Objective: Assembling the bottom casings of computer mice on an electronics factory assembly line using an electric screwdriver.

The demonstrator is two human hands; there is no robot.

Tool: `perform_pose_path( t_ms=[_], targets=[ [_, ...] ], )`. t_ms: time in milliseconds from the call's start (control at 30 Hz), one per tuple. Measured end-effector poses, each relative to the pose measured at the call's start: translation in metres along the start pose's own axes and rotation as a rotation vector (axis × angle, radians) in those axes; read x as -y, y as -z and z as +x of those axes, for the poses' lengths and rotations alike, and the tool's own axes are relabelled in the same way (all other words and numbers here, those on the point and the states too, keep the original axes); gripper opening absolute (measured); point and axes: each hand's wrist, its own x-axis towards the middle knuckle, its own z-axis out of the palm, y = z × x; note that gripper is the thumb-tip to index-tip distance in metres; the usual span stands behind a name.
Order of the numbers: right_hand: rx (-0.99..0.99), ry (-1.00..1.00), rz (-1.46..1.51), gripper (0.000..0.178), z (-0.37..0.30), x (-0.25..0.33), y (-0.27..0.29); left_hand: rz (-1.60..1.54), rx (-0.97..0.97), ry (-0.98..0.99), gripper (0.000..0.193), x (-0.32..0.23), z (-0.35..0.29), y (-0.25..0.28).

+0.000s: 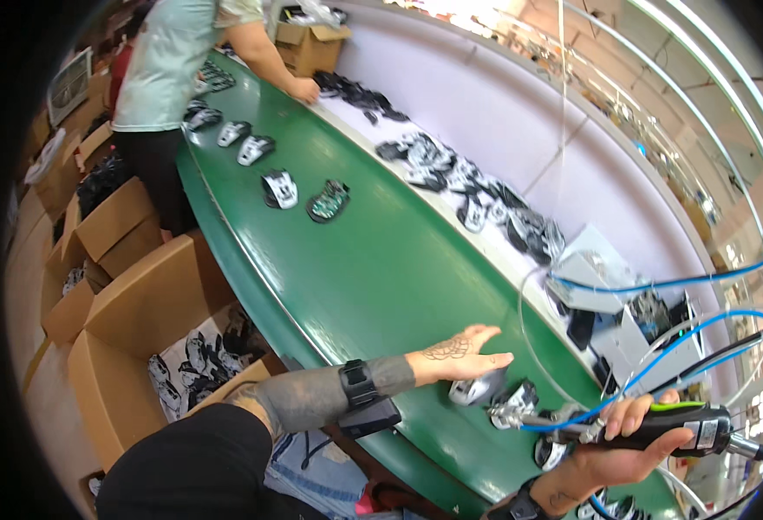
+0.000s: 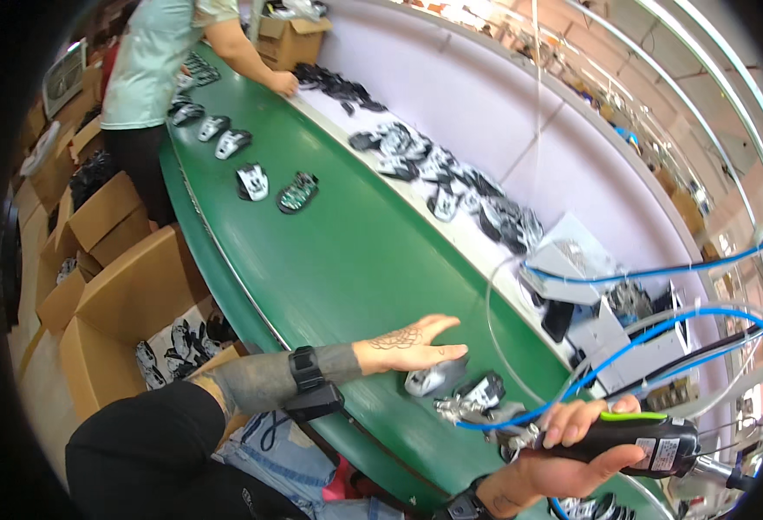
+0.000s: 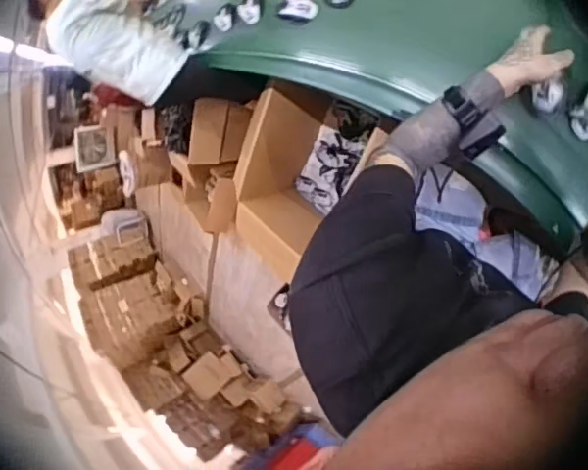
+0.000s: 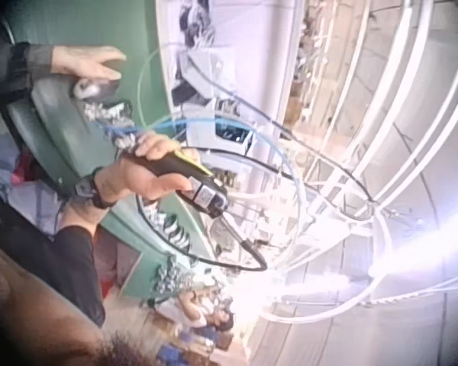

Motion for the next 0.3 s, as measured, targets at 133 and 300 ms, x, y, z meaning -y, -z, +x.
perform_pose_path(
  t_ms=[133, 300],
  targets=[
    [0.001, 0.043, -0.017, 0.046, 0.003, 0.017, 0.005, 0.581, -0.596, -0.447, 0.059, 0.004, 0.01, 0.114],
    [0.017, 0.006, 0.04, 0.046, 0.008, 0.021, 0.012, 1.269, -1.036, 0.478, 0.071, 0.038, -0.01, 0.294]
  ],
)
